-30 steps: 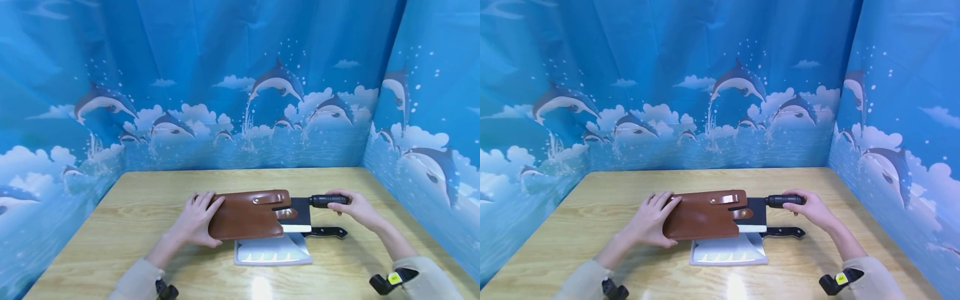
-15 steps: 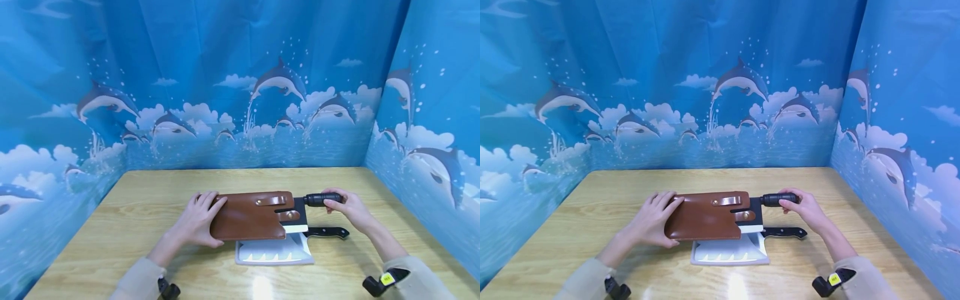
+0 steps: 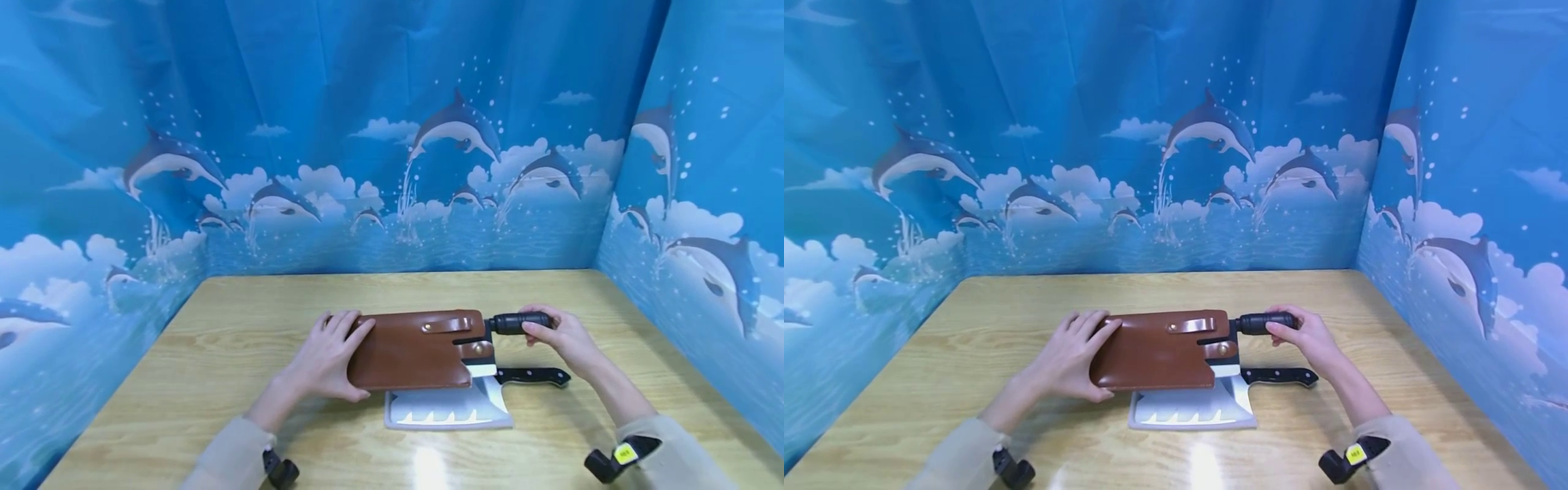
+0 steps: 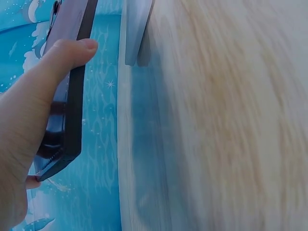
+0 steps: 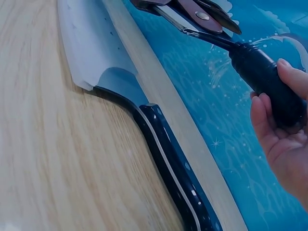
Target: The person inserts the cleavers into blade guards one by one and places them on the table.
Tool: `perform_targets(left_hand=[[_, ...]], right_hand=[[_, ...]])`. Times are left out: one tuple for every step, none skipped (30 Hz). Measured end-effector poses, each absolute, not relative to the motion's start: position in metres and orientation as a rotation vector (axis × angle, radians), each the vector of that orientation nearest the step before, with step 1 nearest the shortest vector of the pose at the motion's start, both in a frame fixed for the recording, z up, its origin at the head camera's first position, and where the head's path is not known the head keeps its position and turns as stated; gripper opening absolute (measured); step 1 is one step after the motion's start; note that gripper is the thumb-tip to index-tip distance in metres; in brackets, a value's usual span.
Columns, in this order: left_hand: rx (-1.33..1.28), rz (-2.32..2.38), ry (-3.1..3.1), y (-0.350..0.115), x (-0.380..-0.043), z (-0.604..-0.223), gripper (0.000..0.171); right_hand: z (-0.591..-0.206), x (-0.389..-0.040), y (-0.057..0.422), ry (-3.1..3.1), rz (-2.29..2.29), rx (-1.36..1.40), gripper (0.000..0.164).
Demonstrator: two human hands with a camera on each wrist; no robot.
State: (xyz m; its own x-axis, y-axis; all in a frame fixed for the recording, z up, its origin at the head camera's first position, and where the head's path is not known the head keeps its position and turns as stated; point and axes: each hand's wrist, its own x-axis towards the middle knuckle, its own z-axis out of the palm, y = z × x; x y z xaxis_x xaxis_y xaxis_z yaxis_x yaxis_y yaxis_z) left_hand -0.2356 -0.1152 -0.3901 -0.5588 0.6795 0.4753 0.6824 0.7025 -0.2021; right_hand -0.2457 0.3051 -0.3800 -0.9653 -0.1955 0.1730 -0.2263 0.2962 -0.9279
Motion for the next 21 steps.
perform_targets(left_hand=[[-1.041,-0.004,-2.378,-0.115,-0.236,-0.39,0.114],[-1.043,-0.002,-2.375,-0.115,-0.236,-0.39,0.114],[-1.044,0.002,-2.373,-0.114,-0.236,-0.39,0.114],[-1.046,0.006,-2.373,-0.114,-0.236,-0.39,0.114],[-1.048,0.011,-2.375,-0.114,-0.236,-0.391,0.114],[-1.051,0.015,-2.378,-0.113,-0.236,-0.391,0.114],[-1.057,0.018,-2.384,-0.112,-0.236,-0.391,0.114],[-1.065,0.023,-2.391,-0.112,-0.236,-0.391,0.115],[-1.073,0.028,-2.4,-0.111,-0.236,-0.391,0.115],[-1.079,0.035,-2.411,-0.11,-0.235,-0.391,0.115],[-1.086,0.039,-2.421,-0.109,-0.235,-0.391,0.115],[-1.091,0.044,-2.429,-0.108,-0.235,-0.392,0.115],[-1.093,0.048,-2.437,-0.108,-0.234,-0.392,0.115],[-1.093,0.051,-2.441,-0.107,-0.234,-0.393,0.115],[-1.089,0.054,-2.445,-0.107,-0.234,-0.394,0.115],[-1.085,0.056,-2.444,-0.107,-0.234,-0.394,0.115],[-1.082,0.056,-2.442,-0.107,-0.233,-0.395,0.115],[-1.079,0.055,-2.44,-0.107,-0.233,-0.395,0.115],[-1.076,0.051,-2.438,-0.107,-0.233,-0.395,0.115],[-1.074,0.051,-2.435,-0.107,-0.233,-0.395,0.115],[-1.071,0.048,-2.432,-0.107,-0.234,-0.394,0.115]], right_hand=[[-0.38,-0.245,0.304,-2.497,1.819,0.411,0.041],[-0.379,-0.245,0.303,-2.487,1.833,0.418,0.041],[-0.379,-0.245,0.303,-2.476,1.849,0.427,0.04],[-0.379,-0.244,0.302,-2.466,1.859,0.434,0.04],[-0.379,-0.244,0.301,-2.457,1.87,0.436,0.039],[-0.379,-0.244,0.3,-2.452,1.877,0.439,0.039],[-0.379,-0.244,0.299,-2.449,1.879,0.442,0.039],[-0.38,-0.244,0.298,-2.451,1.879,0.446,0.039],[-0.38,-0.244,0.297,-2.454,1.879,0.448,0.04],[-0.38,-0.244,0.296,-2.457,1.876,0.447,0.04],[-0.38,-0.244,0.295,-2.46,1.874,0.449,0.04],[-0.38,-0.244,0.295,-2.465,1.872,0.449,0.041],[-0.38,-0.244,0.294,-2.471,1.868,0.45,0.041],[-0.38,-0.244,0.294,-2.472,1.872,0.45,0.041],[-0.38,-0.244,0.293,-2.471,1.875,0.45,0.041],[-0.38,-0.245,0.292,-2.468,1.881,0.449,0.042],[-0.38,-0.244,0.291,-2.465,1.886,0.45,0.042],[-0.379,-0.245,0.289,-2.461,1.892,0.447,0.042],[-0.379,-0.245,0.288,-2.453,1.902,0.446,0.042],[-0.379,-0.245,0.286,-2.445,1.913,0.446,0.042],[-0.378,-0.245,0.284,-2.439,1.921,0.447,0.042]])
